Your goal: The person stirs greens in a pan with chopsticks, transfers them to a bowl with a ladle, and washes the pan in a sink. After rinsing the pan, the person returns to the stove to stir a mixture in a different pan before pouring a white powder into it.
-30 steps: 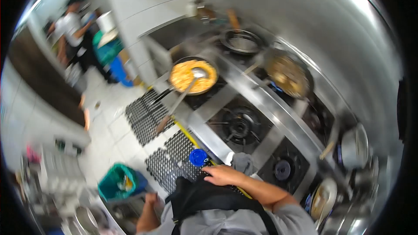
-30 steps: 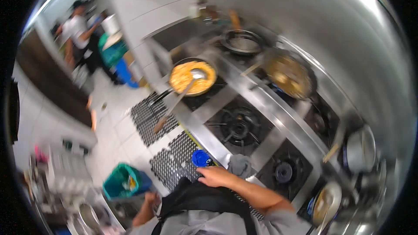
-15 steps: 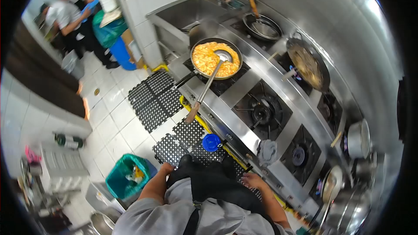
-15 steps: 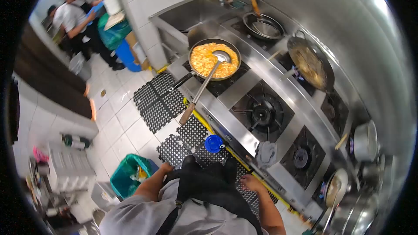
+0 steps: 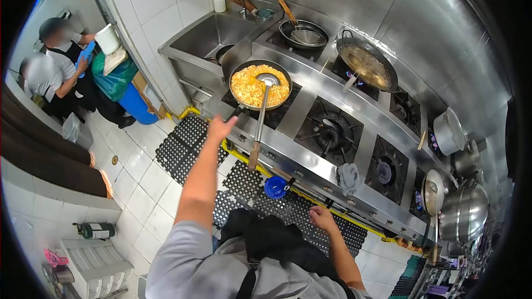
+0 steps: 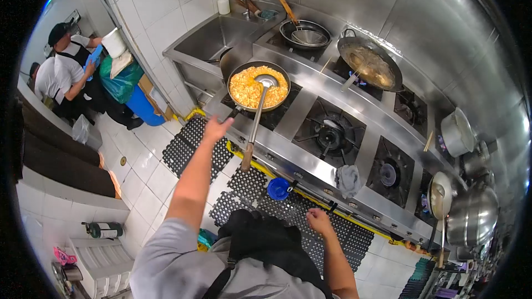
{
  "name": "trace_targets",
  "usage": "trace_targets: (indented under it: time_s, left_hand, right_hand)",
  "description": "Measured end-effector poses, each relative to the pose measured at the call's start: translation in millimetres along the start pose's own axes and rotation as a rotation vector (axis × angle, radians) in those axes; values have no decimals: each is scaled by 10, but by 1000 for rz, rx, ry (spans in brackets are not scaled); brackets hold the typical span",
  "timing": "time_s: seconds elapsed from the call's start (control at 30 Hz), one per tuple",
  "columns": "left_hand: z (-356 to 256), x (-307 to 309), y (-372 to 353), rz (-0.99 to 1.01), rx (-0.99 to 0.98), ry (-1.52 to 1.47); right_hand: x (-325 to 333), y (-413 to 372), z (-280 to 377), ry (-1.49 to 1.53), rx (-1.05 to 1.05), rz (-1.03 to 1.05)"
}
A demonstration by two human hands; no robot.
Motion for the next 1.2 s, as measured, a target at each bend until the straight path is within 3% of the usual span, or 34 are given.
trace_targets:
  time_s: [0.07, 0.13, 0.2, 0.3, 0.37, 0.47, 0.53, 0.57, 0.6, 0.67, 0.73, 0.8, 0.9, 0.97, 1.1, 1.2]
  left_hand:
    - [-235, -272, -162, 270, 64, 362]
    - [-228, -688, -286, 246, -3, 338]
    - [-123, -575, -185, 232, -107, 425]
    - [-56, -97, 177, 222, 18, 428]
    - [-57, -76, 213, 215, -79, 533]
    - [135, -400, 202, 228, -311, 396]
    - [-78, -265, 46, 700, 109, 47]
    - [32, -422, 153, 866, 144, -86]
    - [135, -496, 189, 889, 143, -74]
    - [61, -607, 241, 1101, 224, -508]
    - [14, -672, 229, 1199, 417, -683]
    - [-5, -723, 249, 1256, 456, -718]
    - [5, -735, 275, 1299, 448, -683]
    - [42, -674, 351, 1320, 459, -635]
    - [59, -602, 471, 1339, 453, -585]
    - [69, -609, 498, 1355, 404, -577]
  right_hand:
    - [-168, 136, 144, 78, 96, -21]
    - [-171, 244, 312, 22, 265, -26]
    - [-137, 211, 513, 80, 203, 21]
    - [-140, 157, 665, 263, 75, 37]
    - [-257, 305, 710, 324, 23, 7]
    - [-417, 540, 1176, 389, -4, -71]
    - [-516, 797, 1606, 475, 130, -140]
    - [-553, 977, 1799, 326, 196, -111]
    - [-632, 1120, 1973, 182, 250, -79]
    - [-728, 1334, 2518, -460, 462, -327]
    - [-823, 1534, 3000, -837, 294, -280]
    - [-794, 1964, 2865, -885, 307, -326]
    - [-691, 2066, 2720, -840, 95, -265]
    - [-663, 1867, 2911, -567, 305, -362]
    - [-474, 1742, 3178, -643, 217, -448]
    - [-464, 2088, 2955, -744, 138, -394]
Point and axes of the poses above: each hand's wrist, its own y-axis towards the middle knuckle, its own x-axis out of the back of the hand, z = x × y, the point moved 5 cm from there along y, towards the middle knuckle, and after that the axes turned 13 degrees about x, right-handed, at the moved point
